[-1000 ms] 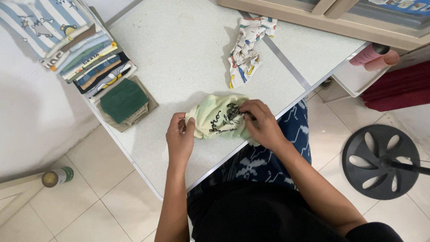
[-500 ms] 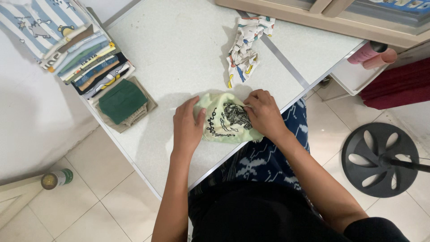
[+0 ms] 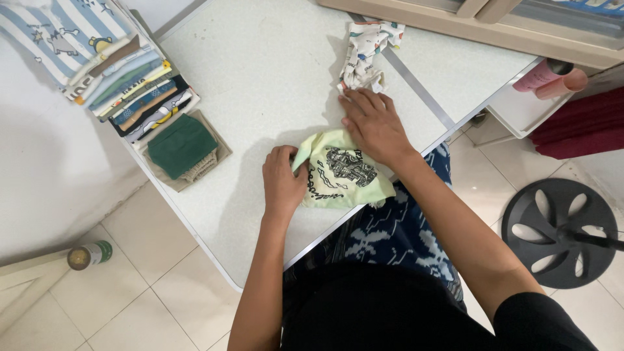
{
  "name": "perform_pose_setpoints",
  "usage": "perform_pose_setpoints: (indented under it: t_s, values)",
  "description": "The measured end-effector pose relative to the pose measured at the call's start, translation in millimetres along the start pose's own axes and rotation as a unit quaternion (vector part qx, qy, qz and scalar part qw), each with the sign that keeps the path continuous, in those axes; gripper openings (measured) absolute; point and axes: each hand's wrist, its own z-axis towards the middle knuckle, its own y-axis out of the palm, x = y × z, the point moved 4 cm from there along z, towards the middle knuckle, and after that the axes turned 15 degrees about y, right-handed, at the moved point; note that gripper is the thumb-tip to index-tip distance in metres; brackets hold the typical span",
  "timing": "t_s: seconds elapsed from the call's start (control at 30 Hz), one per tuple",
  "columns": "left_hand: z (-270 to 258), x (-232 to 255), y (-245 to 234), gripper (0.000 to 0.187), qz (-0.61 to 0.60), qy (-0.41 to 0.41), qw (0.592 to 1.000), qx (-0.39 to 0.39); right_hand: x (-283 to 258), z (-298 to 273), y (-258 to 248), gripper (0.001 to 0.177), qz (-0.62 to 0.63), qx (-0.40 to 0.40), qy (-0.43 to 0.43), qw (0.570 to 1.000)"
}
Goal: The person folds a shirt by laying it flat, folding the sides toward the center, and then folding it into a smaller square.
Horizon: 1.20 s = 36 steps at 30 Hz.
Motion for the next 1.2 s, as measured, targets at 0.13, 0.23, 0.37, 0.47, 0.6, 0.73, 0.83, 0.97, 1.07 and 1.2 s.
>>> perform_pose_setpoints:
  t_s: [0.13, 0.23, 0.37, 0.47, 0.6, 0.73, 0.83, 0.97, 1.07, 1.2]
  values:
    - [2, -2, 4, 0.022, 0.007, -0.018, 1.000, -0.006, 21, -10, -1, 0.046, 0.000, 0.000, 0.095, 0.996]
    - [4, -2, 5, 0.024, 0.031, -0.003, 0.999, 0.007, 39, -24, -10, 0.047, -0.015, 0.033, 0.142, 0.989]
    - [4, -1, 2, 0.027, 0.018, -0.004, 1.000, 0.006, 60, -43, -20, 0.045, -0.036, 0.074, 0.177, 0.981]
    - [4, 1, -2, 0.025, -0.008, -0.025, 1.000, -0.001, 63, -52, -23, 0.046, -0.068, 0.099, 0.186, 0.975]
    - [2, -6, -2, 0.020, -0.094, -0.122, 0.987, -0.056, 46, -58, -26, 0.045, -0.059, 0.118, 0.179, 0.975]
    - [-3, -2, -2, 0.021, -0.145, -0.104, 0.982, -0.057, 16, -55, -23, 0.038, 0.100, 0.037, 0.144, 0.984]
    - [-10, 5, -1, 0.020, -0.229, -0.117, 0.965, -0.057, 1, -51, -20, 0.045, 0.163, -0.002, 0.104, 0.981]
    - [-13, 13, -12, 0.051, -0.342, -0.074, 0.936, -0.043, 3, -46, -15, 0.016, 0.172, -0.055, 0.127, 0.975]
    - [-15, 6, -16, 0.062, -0.318, -0.101, 0.935, -0.118, 6, -49, -28, 0.018, 0.236, -0.035, 0.126, 0.963]
    - [-19, -5, -23, 0.039, -0.221, -0.157, 0.937, -0.219, 10, -49, -44, 0.015, 0.287, -0.012, 0.165, 0.943]
